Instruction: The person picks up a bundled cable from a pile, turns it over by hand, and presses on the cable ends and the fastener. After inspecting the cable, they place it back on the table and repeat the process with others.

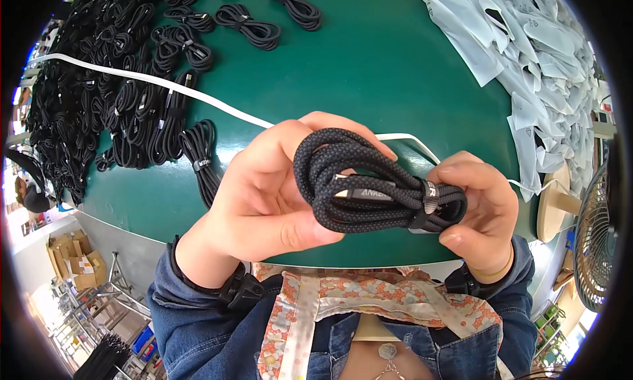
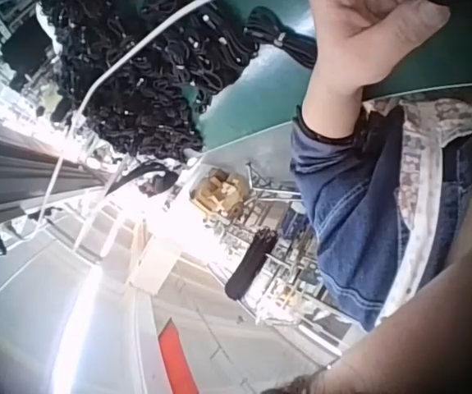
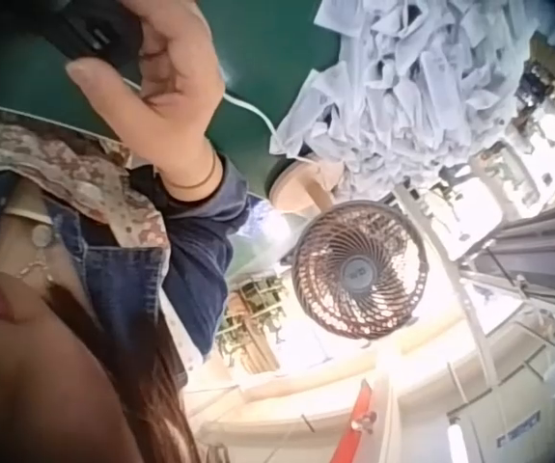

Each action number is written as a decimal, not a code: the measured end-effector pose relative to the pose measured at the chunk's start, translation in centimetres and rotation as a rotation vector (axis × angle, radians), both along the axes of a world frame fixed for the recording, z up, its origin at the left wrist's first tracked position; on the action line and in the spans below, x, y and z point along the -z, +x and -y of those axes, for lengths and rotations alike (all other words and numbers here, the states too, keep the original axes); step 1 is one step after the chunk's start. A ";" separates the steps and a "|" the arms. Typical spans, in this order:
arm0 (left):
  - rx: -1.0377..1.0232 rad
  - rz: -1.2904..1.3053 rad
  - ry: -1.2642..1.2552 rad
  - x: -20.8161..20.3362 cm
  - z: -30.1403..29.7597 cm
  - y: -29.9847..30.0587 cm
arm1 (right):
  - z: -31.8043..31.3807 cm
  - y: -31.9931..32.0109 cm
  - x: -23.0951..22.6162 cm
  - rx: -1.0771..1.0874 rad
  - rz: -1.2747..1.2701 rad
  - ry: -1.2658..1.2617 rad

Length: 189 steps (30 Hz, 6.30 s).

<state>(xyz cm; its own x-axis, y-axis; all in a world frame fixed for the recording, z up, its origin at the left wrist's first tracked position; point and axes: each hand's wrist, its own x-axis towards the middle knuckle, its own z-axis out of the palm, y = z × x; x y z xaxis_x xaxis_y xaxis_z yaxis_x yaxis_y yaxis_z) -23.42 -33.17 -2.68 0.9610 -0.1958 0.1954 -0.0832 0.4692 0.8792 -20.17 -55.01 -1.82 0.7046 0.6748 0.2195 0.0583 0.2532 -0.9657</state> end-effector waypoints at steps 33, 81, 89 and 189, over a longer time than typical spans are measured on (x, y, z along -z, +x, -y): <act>-0.025 0.346 0.495 0.4 -1.3 0.4 | -0.3 -0.6 0.1 0.210 -0.001 0.089; -0.602 -0.070 1.836 0.7 -5.8 -5.8 | -1.5 0.1 -0.5 0.256 -0.342 0.025; 0.200 0.140 1.115 -4.4 -0.1 -3.3 | -0.2 0.2 -0.3 -0.030 -0.295 -0.201; -0.040 0.378 0.174 0.2 1.1 1.5 | -0.6 -0.6 0.4 0.211 -0.050 0.074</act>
